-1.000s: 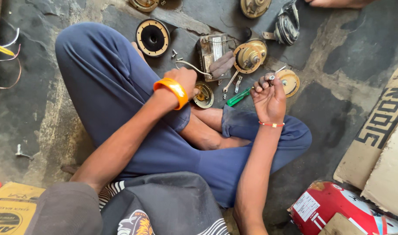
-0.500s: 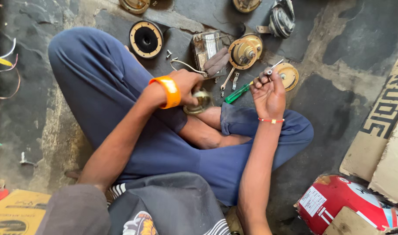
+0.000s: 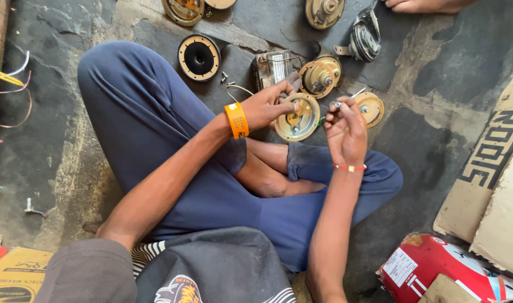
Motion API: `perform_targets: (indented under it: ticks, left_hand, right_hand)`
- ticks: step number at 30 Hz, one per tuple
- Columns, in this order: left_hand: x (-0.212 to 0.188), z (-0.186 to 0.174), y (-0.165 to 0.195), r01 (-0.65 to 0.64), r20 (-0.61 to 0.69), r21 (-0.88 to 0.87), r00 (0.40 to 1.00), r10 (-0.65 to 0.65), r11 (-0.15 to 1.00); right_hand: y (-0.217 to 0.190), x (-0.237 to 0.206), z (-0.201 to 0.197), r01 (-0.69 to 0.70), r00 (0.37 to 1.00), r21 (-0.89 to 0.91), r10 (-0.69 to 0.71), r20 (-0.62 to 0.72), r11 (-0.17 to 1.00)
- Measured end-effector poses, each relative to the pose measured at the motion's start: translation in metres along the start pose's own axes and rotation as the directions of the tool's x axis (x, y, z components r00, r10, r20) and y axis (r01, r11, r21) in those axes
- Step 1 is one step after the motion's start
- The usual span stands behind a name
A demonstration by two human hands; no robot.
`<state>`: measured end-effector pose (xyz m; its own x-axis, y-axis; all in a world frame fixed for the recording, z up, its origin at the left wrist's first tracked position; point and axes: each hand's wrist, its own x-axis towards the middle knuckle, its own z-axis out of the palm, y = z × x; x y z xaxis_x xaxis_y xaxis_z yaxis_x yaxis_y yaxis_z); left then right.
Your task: The person sits on the floor and uses a small wrench to tighten a screw on a circular electrical component. They then pick up a small metal piece and insert it into the component, continuing to adjust and tighten parts with the wrench.
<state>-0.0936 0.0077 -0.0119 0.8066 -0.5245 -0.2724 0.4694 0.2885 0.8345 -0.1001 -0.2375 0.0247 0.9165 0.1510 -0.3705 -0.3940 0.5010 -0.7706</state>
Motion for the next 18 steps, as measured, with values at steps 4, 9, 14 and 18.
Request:
perform_targets:
  ticks: [4,9,14,18]
  left_hand:
    - [0.005,0.002,-0.01,-0.192,-0.04,-0.052,0.981,0.19,0.98]
    - [0.002,0.008,-0.005,-0.079,-0.07,-0.033,0.995,0.077,0.996]
    - [-0.001,0.016,0.003,-0.16,-0.053,0.026,0.985,0.161,0.987]
    - [-0.002,0.018,0.005,-0.09,-0.082,0.074,0.992,0.096,0.993]
  right_hand:
    - [-0.017,-0.029,0.027,0.131,0.991,-0.344,-0.131,0.025,0.93]
    - [-0.014,-0.053,0.066,0.193,0.976,-0.678,-0.211,0.057,0.709]
    - [-0.01,-0.055,0.087,0.277,0.929,-0.925,-0.318,0.189,0.259]
    - [-0.009,-0.054,0.089,0.25,0.957,-0.856,-0.251,0.147,0.452]
